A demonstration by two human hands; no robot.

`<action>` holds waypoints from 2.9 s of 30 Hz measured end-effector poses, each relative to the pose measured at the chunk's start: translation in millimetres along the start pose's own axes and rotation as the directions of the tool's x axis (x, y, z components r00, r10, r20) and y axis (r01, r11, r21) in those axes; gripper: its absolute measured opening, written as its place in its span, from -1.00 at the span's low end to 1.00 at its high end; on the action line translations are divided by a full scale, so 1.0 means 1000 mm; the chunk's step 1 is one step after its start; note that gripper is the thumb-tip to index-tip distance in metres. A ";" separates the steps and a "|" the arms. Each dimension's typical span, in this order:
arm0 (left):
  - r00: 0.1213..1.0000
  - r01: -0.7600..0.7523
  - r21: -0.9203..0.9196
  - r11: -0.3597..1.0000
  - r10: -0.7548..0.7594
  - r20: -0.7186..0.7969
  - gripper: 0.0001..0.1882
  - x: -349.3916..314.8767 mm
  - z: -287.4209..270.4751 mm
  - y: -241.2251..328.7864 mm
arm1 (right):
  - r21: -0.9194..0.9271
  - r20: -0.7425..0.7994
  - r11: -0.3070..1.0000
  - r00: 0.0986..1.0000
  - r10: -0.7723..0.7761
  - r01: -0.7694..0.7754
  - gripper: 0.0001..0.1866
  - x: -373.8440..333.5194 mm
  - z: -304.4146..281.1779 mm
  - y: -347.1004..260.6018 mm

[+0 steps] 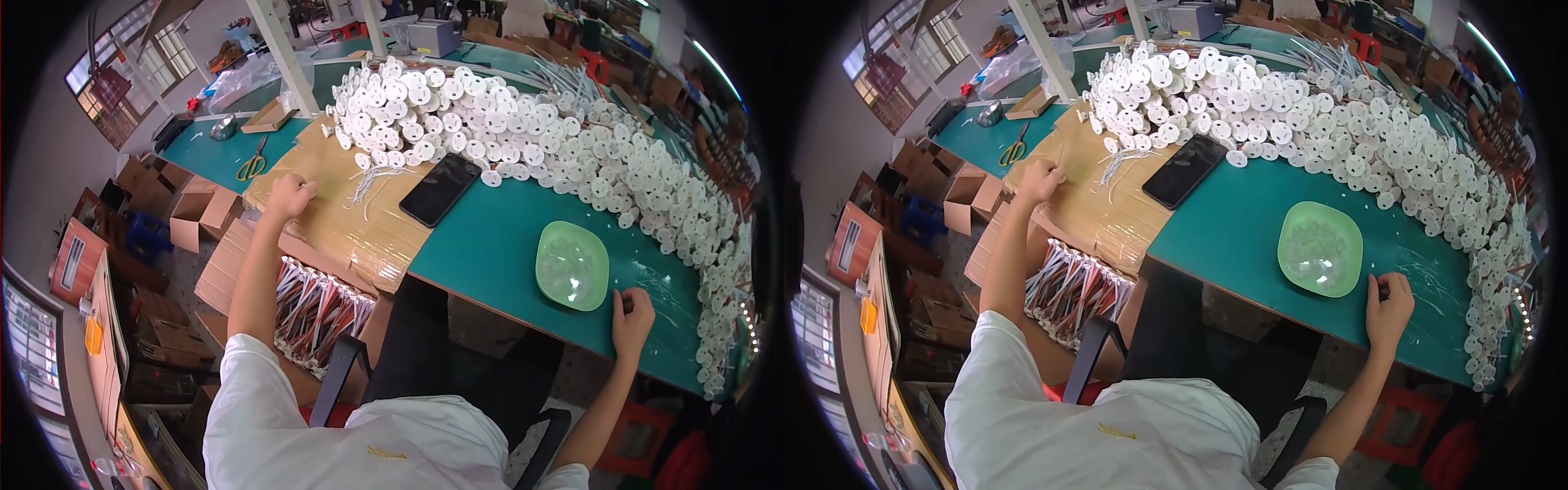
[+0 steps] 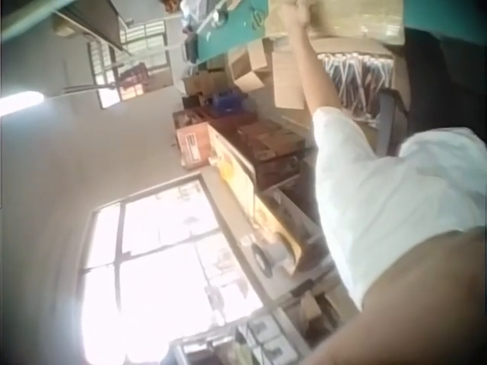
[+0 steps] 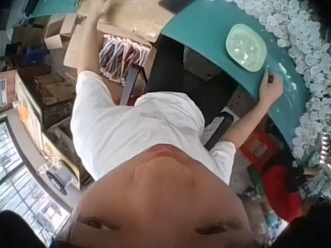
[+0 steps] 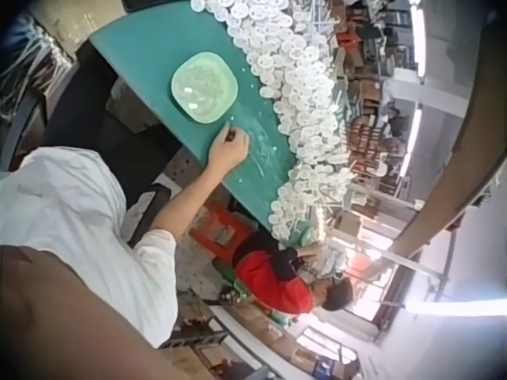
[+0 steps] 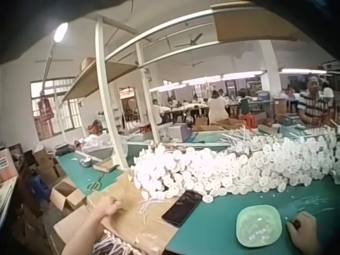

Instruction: Assembling decorative floral light strings by attaching white flower-shaped plastic components to a central plastic rod.

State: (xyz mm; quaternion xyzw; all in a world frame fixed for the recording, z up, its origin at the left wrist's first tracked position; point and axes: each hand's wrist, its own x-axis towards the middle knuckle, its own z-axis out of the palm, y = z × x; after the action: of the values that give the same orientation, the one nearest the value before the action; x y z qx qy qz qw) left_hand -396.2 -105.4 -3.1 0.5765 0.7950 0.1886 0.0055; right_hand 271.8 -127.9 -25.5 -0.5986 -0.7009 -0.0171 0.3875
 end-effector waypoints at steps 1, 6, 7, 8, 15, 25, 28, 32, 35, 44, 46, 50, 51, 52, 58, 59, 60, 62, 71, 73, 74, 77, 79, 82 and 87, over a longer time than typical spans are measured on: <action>1.000 -0.009 -0.009 1.000 0.009 0.006 -0.52 0.005 0.003 0.002 | 0.018 -0.001 1.000 1.000 -0.004 0.004 -0.83 -0.001 -0.001 0.001; 0.991 0.006 0.048 0.999 0.001 -0.133 -0.42 0.034 0.029 -0.015 | -0.021 -0.018 0.996 0.996 -0.086 0.086 -0.84 0.003 0.000 0.003; 0.996 0.045 -0.029 0.999 -0.048 -0.075 -0.44 0.033 0.023 -0.018 | -0.041 -0.017 0.994 0.994 -0.104 0.104 -0.84 0.004 0.005 0.001; 0.985 0.103 -0.115 0.988 -0.118 -0.125 -0.45 0.031 0.025 -0.028 | -0.037 0.006 0.995 0.996 -0.090 0.090 -0.86 0.004 0.007 -0.001; 0.878 0.021 -0.157 0.987 -0.093 -0.470 -0.53 0.027 0.052 -0.013 | 0.297 -0.289 0.940 0.922 0.257 -0.169 -0.93 0.025 -0.002 -0.019; 0.803 -0.083 -0.037 0.996 0.045 -0.594 -0.50 0.026 0.049 -0.004 | -0.251 -0.129 0.772 0.770 -0.624 0.584 -0.78 0.261 0.083 -0.075; 0.803 -0.026 -0.066 0.997 -0.019 -0.595 -0.48 0.023 0.046 -0.005 | -0.356 0.236 0.830 0.901 -0.364 0.429 -0.65 0.309 0.123 -0.077; 0.808 -0.019 -0.134 0.991 -0.064 -0.586 -0.48 0.022 0.039 0.001 | -0.363 0.558 0.866 0.825 -0.093 0.343 -0.59 0.326 0.127 -0.076; 0.821 -0.049 -0.126 0.991 -0.033 -0.570 -0.47 0.024 0.045 -0.002 | -0.248 0.499 0.882 0.833 -0.238 0.400 -0.67 0.323 0.116 -0.057; 0.775 -0.088 0.035 0.995 0.091 -0.625 -0.49 0.015 0.040 0.007 | -0.195 0.288 0.940 0.932 -0.219 0.281 -0.63 0.324 0.114 -0.056; 0.808 -0.051 -0.020 0.999 0.029 -0.588 -0.49 0.016 0.039 0.007 | -0.138 0.510 0.884 0.797 -0.323 0.447 -0.46 0.327 0.126 -0.058; 0.826 0.009 -0.018 1.000 -0.018 -0.564 -0.48 0.021 0.042 0.009 | -0.097 0.583 0.878 0.741 -0.332 0.470 -0.44 0.338 0.153 -0.044; 0.833 0.006 -0.014 1.000 -0.013 -0.553 -0.48 0.020 0.042 0.009 | -0.097 0.583 0.877 0.741 -0.333 0.470 -0.44 0.338 0.155 -0.048; 0.841 0.003 -0.012 1.000 -0.009 -0.541 -0.48 0.020 0.042 0.009 | -0.148 0.627 0.877 0.729 -0.274 0.457 -0.48 0.340 0.157 -0.052; 0.831 0.044 -0.031 0.999 -0.054 -0.554 -0.49 0.017 0.039 0.007 | -0.307 0.680 0.828 0.716 -0.155 0.470 -0.67 0.343 0.135 -0.085; 0.830 0.048 -0.035 0.998 -0.059 -0.554 -0.49 0.017 0.039 0.005 | -0.366 0.627 0.782 0.754 -0.192 0.504 -0.73 0.339 0.128 -0.092; 0.827 0.039 -0.037 0.999 -0.053 -0.559 -0.50 0.019 0.040 0.006 | -0.368 0.630 0.779 0.752 -0.192 0.508 -0.73 0.336 0.122 -0.099; 0.824 0.031 -0.040 0.999 -0.048 -0.565 -0.51 0.022 0.040 0.011 | -0.408 0.483 0.794 0.845 -0.230 0.450 -0.78 0.330 0.109 -0.113; 0.697 -0.018 0.038 0.999 0.039 -0.716 -0.63 -0.001 0.022 0.034 | -0.211 0.379 0.853 0.845 -0.378 0.477 -0.74 0.283 0.053 -0.128; 0.484 -0.345 -0.203 0.916 -0.012 -0.875 -0.78 -0.005 0.006 0.096 | -0.181 0.238 0.880 0.888 -0.394 0.439 -0.75 0.264 0.043 -0.114; 0.551 -0.517 -0.442 0.733 -0.111 -0.827 -0.89 -0.022 -0.010 0.140 | -0.117 0.107 0.898 0.904 -0.414 0.425 -0.76 0.257 0.039 -0.112; 0.505 -0.859 -0.368 0.357 0.467 -0.726 -0.97 -0.062 -0.036 0.253 | 0.030 -0.149 0.928 0.919 -0.364 0.373 -0.79 0.246 0.016 -0.101; 0.617 -0.760 -0.553 0.341 0.644 -0.451 -0.93 -0.072 -0.037 0.305 | 0.054 -0.234 0.927 0.908 -0.349 0.370 -0.81 0.243 -0.003 -0.111; 0.745 -0.279 -0.915 0.291 0.667 -0.015 -0.75 -0.050 0.010 0.361 | -0.048 -0.283 0.893 0.851 -0.442 0.448 -0.83 0.236 -0.025 -0.133; 0.567 0.441 -0.897 -0.024 0.782 0.258 -0.46 -0.060 0.053 0.426 | -0.106 -0.581 0.795 0.611 -0.537 0.598 -0.87 0.192 -0.027 -0.132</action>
State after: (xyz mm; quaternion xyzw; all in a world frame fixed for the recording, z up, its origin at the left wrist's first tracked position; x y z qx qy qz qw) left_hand 25.8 -32.0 65.7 0.5171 0.2080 0.4060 0.7242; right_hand 177.1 -19.7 159.4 -0.2903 -0.6996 -0.2870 0.5864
